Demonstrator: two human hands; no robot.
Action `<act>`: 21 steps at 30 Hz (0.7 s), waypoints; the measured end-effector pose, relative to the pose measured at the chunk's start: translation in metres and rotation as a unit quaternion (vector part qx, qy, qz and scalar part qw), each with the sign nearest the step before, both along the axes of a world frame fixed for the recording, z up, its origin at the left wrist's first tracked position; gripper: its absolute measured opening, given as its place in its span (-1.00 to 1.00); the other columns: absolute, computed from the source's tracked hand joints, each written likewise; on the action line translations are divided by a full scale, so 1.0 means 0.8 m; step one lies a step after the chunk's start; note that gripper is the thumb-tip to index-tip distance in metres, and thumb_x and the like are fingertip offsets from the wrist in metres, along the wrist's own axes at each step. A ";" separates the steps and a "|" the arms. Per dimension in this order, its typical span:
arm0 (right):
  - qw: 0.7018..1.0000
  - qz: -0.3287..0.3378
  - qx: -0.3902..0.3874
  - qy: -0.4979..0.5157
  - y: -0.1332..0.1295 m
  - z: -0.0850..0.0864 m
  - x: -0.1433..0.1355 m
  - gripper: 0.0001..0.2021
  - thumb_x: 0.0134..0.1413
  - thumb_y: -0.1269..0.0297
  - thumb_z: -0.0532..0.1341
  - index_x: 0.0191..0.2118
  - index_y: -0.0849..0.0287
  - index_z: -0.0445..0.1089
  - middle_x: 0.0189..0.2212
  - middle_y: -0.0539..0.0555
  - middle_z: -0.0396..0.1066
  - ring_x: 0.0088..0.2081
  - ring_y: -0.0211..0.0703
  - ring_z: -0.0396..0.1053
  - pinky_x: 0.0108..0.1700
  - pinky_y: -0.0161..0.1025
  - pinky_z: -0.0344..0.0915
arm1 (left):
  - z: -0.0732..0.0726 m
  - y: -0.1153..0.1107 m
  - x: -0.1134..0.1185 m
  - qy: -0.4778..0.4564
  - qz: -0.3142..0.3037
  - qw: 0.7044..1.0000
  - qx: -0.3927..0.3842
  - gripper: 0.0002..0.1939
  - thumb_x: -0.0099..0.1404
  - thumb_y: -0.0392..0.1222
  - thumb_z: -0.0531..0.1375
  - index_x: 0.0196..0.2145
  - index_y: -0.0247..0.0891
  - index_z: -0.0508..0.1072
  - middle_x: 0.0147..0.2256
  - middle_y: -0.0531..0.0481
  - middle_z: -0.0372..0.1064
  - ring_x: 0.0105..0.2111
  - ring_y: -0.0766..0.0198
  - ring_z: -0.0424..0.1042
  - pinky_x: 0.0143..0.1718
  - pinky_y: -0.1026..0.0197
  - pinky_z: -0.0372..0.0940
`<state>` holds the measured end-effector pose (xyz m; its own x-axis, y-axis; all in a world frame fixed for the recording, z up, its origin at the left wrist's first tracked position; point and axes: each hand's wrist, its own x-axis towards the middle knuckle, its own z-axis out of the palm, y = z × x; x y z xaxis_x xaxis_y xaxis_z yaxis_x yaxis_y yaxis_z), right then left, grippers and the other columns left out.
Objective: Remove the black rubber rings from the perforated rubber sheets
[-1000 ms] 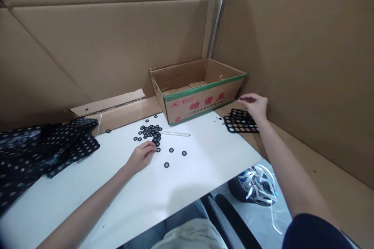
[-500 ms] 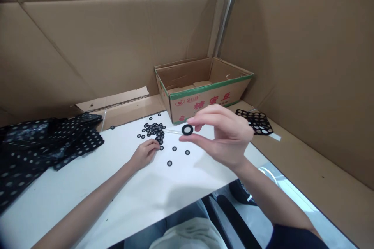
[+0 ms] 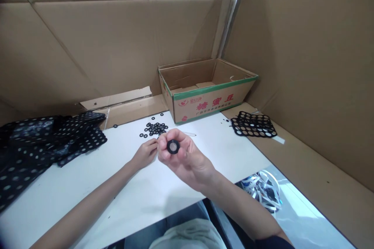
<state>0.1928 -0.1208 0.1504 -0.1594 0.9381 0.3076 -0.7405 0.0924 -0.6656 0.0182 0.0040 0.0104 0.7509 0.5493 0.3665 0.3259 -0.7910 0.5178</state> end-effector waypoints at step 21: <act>0.942 -0.103 -0.078 -0.310 0.040 -0.071 -0.005 -0.71 -0.38 0.24 0.45 -0.41 0.21 0.49 -0.42 0.05 0.41 -0.49 -0.34 0.28 -0.40 -0.33 0.29 | 0.002 0.004 -0.001 -0.091 0.077 0.992 -0.046 -0.76 0.16 -0.47 0.01 -0.39 -0.29 0.44 -0.32 -0.05 0.37 -0.29 0.29 0.38 -0.22 0.22 0.31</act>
<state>0.1886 -0.0885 0.0938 -0.0720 0.9949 0.0705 -0.1822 0.0564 -0.9816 0.0175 0.0069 0.0122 0.5814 0.6902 0.4309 0.3347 -0.6856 0.6465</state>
